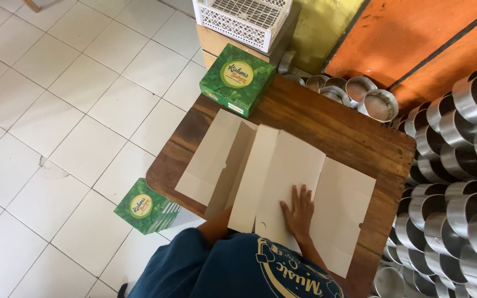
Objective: The person assembles a flat cardboard box into a three-dimensional container. They fold the side flaps, tuck in the tabs, and secure the structure. The completed box is placed on the table.
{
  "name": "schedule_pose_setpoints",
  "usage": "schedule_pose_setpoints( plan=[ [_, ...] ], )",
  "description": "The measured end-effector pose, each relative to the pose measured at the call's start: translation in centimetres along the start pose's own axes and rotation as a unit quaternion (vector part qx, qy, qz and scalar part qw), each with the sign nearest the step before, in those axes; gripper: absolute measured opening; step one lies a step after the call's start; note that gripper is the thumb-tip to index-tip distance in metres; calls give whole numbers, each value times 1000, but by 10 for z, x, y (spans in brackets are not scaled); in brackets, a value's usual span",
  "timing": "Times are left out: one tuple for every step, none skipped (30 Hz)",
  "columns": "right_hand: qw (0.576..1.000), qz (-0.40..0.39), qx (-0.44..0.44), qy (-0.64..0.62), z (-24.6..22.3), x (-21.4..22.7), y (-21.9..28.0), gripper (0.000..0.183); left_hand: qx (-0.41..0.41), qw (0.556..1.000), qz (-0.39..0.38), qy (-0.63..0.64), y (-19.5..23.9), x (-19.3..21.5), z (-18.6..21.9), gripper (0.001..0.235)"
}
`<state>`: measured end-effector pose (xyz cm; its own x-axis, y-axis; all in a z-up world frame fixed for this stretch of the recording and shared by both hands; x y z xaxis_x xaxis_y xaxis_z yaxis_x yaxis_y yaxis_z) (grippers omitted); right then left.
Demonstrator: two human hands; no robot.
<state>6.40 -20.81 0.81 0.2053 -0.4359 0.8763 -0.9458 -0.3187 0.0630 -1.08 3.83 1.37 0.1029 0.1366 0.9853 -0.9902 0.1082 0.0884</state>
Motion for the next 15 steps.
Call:
schedule_pose_setpoints(
  plan=[
    [1000,0,1,-1,-2,0,0,79,12,1000,5,-4,5,-1,-7,77],
    [1000,6,6,19,-5,1,-1,77,24,1000,11,-8,10,-2,-15,75],
    [999,11,9,39,-7,1,1,75,34,999,15,-11,16,-5,-21,73],
    [999,10,8,39,-9,3,2,75,44,999,19,-13,21,-3,-24,71],
    [999,21,14,45,-11,5,3,74,53,998,23,-17,26,-1,-27,69],
    [998,31,20,51,-14,7,5,73,62,998,28,-20,31,1,-32,67],
    [998,32,17,52,-15,6,5,73,70,997,32,-22,35,-2,-40,65],
    [997,29,18,66,-16,5,5,74,78,996,36,-25,35,-5,-43,63],
    [996,26,18,81,-17,4,6,75,87,995,40,-27,30,-9,-40,62],
    [996,26,16,82,-17,3,5,75,84,995,40,-26,32,3,-38,62],
    [995,34,20,96,-18,1,5,76,104,994,18,38,36,13,-38,61],
    [993,42,24,111,-19,-1,5,77,124,987,-3,101,40,22,-37,60],
    [993,41,21,111,-22,0,8,77,122,987,-5,102,41,7,-40,60],
    [992,56,32,112,-26,1,11,77,91,988,85,91,42,-1,-41,60],
    [990,73,43,113,-30,4,11,78,60,979,176,79,43,-8,-42,60]
  ],
)
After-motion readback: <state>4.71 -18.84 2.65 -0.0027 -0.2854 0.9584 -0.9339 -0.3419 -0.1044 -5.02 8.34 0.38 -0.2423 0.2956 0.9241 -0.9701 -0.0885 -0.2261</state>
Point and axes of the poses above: each hand's wrist, its own y-axis away from the middle knuckle, its own x-axis out of the back of the hand, z = x × y, the point moved 4 cm from there along -y, towards the middle knuckle, and after that the axes turned 14 degrees about -x, right-handed, at the moved point
